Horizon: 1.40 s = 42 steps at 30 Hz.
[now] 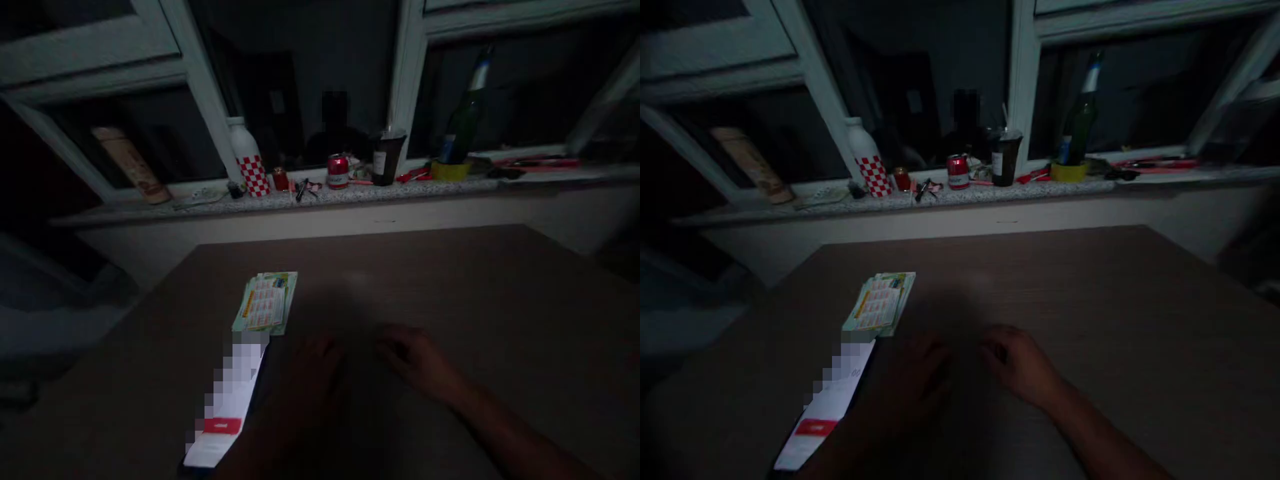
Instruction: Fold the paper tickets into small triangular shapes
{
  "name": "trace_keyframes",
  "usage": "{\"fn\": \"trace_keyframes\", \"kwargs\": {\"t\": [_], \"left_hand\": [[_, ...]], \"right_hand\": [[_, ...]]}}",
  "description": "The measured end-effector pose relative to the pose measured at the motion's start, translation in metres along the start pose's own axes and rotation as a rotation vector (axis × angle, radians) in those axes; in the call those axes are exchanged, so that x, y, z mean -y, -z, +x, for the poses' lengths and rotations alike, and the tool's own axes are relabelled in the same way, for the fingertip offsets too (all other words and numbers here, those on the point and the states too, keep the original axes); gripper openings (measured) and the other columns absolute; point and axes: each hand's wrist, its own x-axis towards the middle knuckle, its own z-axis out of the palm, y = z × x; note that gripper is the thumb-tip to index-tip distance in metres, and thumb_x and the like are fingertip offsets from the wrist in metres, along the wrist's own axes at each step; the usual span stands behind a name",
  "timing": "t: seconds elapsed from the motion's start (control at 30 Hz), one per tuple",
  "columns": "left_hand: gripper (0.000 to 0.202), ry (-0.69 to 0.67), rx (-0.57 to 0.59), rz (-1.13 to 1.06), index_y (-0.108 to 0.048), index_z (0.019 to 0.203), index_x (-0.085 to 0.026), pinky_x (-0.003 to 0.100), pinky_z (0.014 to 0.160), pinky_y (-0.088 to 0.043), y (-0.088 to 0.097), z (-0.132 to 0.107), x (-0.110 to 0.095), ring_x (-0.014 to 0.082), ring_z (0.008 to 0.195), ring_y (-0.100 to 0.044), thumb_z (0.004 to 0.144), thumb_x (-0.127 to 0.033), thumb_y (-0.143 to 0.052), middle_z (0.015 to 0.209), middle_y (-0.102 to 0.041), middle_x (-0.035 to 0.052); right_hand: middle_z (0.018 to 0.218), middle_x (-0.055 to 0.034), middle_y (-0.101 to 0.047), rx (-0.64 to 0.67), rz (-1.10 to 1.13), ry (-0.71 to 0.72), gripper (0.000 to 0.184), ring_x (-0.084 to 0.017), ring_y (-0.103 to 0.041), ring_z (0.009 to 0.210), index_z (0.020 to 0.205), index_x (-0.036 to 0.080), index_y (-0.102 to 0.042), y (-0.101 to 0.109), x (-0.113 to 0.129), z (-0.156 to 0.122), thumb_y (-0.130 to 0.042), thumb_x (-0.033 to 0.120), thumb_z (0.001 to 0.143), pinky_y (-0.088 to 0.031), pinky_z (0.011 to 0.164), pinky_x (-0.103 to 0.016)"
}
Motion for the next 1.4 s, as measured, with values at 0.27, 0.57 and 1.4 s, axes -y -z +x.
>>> {"fn": "trace_keyframes", "kwargs": {"t": [0.27,0.57,1.4], "left_hand": [[0.034,0.007,-0.007,0.044,-0.054,0.121,-0.024,0.044,0.098,-0.04,0.001,0.002,-0.001,0.0274,0.114,-0.047,0.088,-0.028,-0.054,0.124,-0.052,0.0077],[0.032,-0.012,-0.021,0.037,-0.055,0.118,-0.023,0.044,0.097,-0.041,0.003,0.004,-0.005,0.0274,0.113,-0.048,0.087,-0.029,-0.055,0.125,-0.052,0.008],[0.065,0.479,0.052,0.36,-0.052,0.128,-0.019,0.043,0.092,-0.045,0.078,0.036,0.086,0.0337,0.113,-0.056,0.076,-0.057,-0.058,0.132,-0.054,0.015]], "right_hand": [[0.071,-0.0007,-0.061,-0.012,-0.002,0.009,0.016,-0.015,-0.058,0.067,0.078,0.019,-0.062,0.001,0.002,0.0,-0.049,0.019,0.088,-0.042,0.061,-0.026],[0.076,-0.0024,-0.065,0.01,0.009,0.006,0.016,-0.016,-0.061,0.07,0.084,0.019,-0.063,0.006,0.003,-0.001,-0.048,0.021,0.089,-0.045,0.065,-0.028],[0.079,-0.0021,-0.067,0.046,0.013,-0.006,0.017,-0.016,-0.062,0.07,0.085,0.02,-0.065,0.008,0.001,-0.004,-0.048,0.021,0.088,-0.046,0.063,-0.028]]}}
